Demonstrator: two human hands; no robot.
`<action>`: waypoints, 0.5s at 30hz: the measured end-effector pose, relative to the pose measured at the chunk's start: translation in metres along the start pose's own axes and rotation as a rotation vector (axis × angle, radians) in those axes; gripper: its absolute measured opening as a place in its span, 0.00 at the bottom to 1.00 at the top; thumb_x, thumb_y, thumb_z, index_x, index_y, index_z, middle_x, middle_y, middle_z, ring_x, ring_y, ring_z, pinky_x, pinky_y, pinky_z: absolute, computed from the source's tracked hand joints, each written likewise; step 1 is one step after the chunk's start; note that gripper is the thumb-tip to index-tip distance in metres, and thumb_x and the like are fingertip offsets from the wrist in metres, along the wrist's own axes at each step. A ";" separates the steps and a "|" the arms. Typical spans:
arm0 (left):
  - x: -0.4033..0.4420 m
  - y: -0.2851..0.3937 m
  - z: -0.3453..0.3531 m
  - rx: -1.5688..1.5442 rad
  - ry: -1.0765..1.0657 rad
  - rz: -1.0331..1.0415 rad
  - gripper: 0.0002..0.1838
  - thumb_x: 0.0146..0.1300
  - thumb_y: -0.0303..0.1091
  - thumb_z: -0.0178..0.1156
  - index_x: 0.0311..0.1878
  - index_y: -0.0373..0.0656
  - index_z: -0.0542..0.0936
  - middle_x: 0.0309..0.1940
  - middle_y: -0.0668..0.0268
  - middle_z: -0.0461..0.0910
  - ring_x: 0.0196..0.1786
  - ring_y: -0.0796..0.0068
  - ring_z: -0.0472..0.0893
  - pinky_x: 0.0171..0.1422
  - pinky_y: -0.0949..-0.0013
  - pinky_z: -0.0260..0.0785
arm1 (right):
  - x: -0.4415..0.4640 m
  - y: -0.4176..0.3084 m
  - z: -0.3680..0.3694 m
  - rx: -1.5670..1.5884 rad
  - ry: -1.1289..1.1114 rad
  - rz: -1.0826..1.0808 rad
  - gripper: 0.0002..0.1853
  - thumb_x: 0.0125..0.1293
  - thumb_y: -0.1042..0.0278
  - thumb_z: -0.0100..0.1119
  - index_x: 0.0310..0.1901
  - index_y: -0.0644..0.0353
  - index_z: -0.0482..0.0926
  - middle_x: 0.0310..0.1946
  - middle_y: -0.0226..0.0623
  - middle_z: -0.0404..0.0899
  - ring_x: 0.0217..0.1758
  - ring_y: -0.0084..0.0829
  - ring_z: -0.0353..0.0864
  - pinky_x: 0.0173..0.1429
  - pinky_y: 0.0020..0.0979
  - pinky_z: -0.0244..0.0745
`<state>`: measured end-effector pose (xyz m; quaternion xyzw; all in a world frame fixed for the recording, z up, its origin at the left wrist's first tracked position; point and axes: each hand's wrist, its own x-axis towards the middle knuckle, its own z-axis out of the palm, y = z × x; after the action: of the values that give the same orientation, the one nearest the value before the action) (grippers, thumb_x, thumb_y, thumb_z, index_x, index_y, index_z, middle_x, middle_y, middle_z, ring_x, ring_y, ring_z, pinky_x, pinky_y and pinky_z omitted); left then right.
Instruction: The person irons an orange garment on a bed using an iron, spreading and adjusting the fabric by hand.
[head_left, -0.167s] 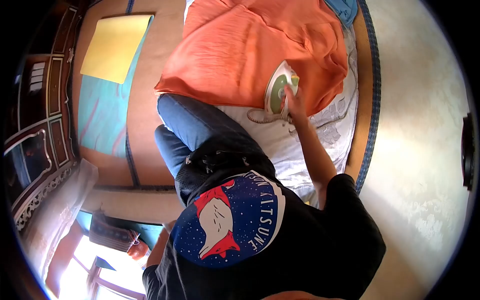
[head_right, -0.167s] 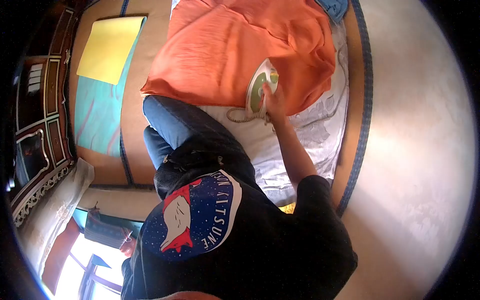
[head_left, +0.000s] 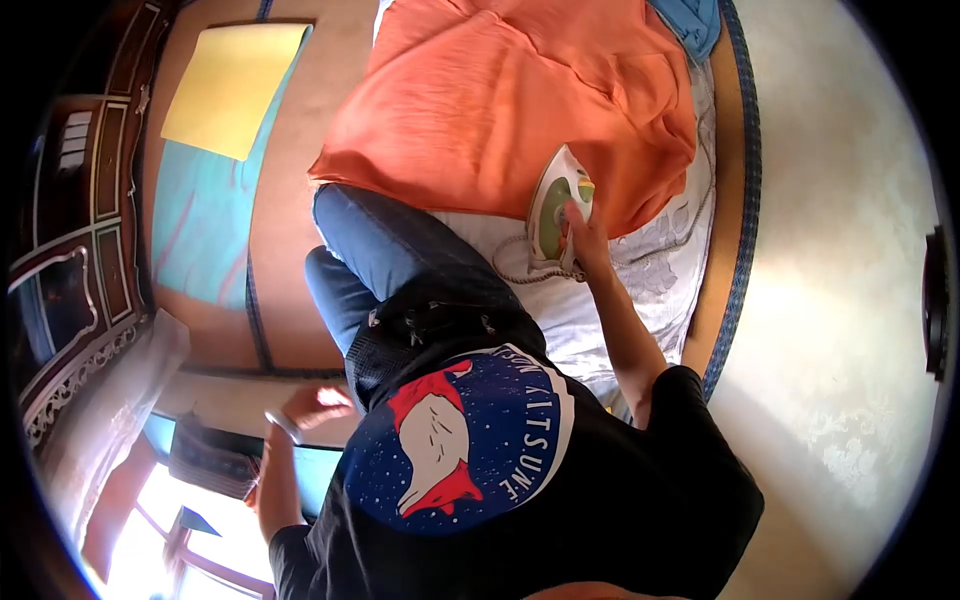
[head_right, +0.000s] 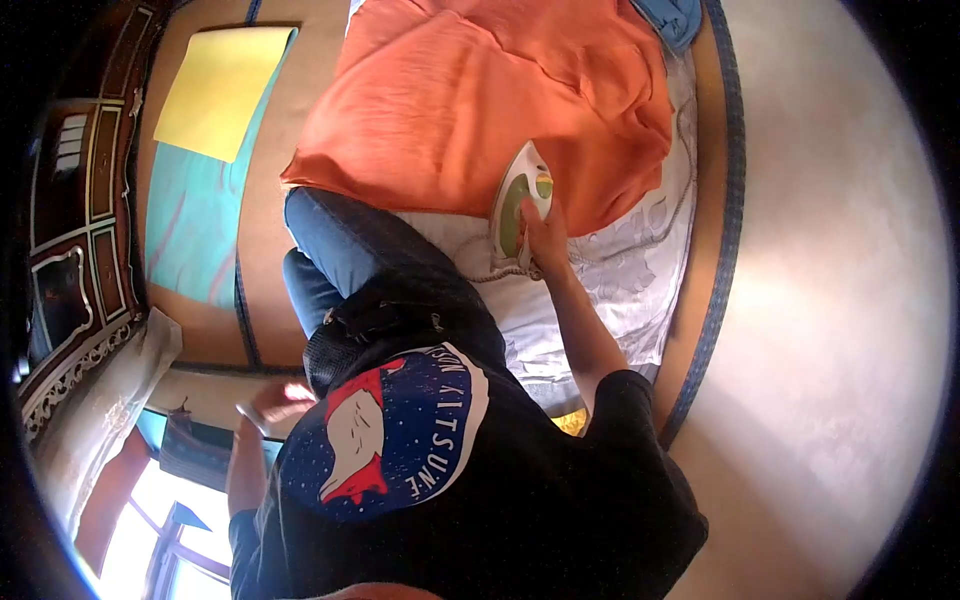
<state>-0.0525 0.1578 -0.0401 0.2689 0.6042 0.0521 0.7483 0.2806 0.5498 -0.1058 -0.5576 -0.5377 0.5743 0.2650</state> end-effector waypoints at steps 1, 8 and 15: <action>0.006 0.000 -0.017 -0.028 0.126 0.083 0.18 0.54 0.35 0.65 0.47 0.40 0.77 0.42 0.65 0.81 0.43 0.76 0.79 0.49 0.71 0.71 | 0.004 0.006 -0.003 -0.003 -0.018 -0.007 0.09 0.66 0.62 0.51 0.37 0.59 0.71 0.17 0.27 0.67 0.13 0.20 0.66 0.16 0.23 0.62; 0.115 0.122 -0.086 0.035 0.642 0.497 0.28 0.57 0.33 0.62 0.61 0.40 0.67 0.54 0.59 0.76 0.55 0.68 0.76 0.58 0.66 0.68 | 0.065 -0.010 -0.010 0.079 -0.078 0.020 0.13 0.65 0.55 0.52 0.35 0.57 0.71 0.19 0.26 0.68 0.14 0.20 0.67 0.17 0.23 0.64; 0.212 0.211 -0.052 0.677 0.740 0.549 0.29 0.54 0.37 0.59 0.61 0.43 0.68 0.61 0.57 0.66 0.65 0.58 0.63 0.68 0.55 0.55 | 0.153 -0.040 -0.021 -0.104 -0.238 0.159 0.14 0.63 0.54 0.54 0.38 0.58 0.72 0.20 0.29 0.71 0.17 0.23 0.72 0.20 0.27 0.68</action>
<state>0.0076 0.4398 -0.1341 0.6047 0.7169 0.1388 0.3181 0.2515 0.7063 -0.1191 -0.5392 -0.5486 0.6268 0.1240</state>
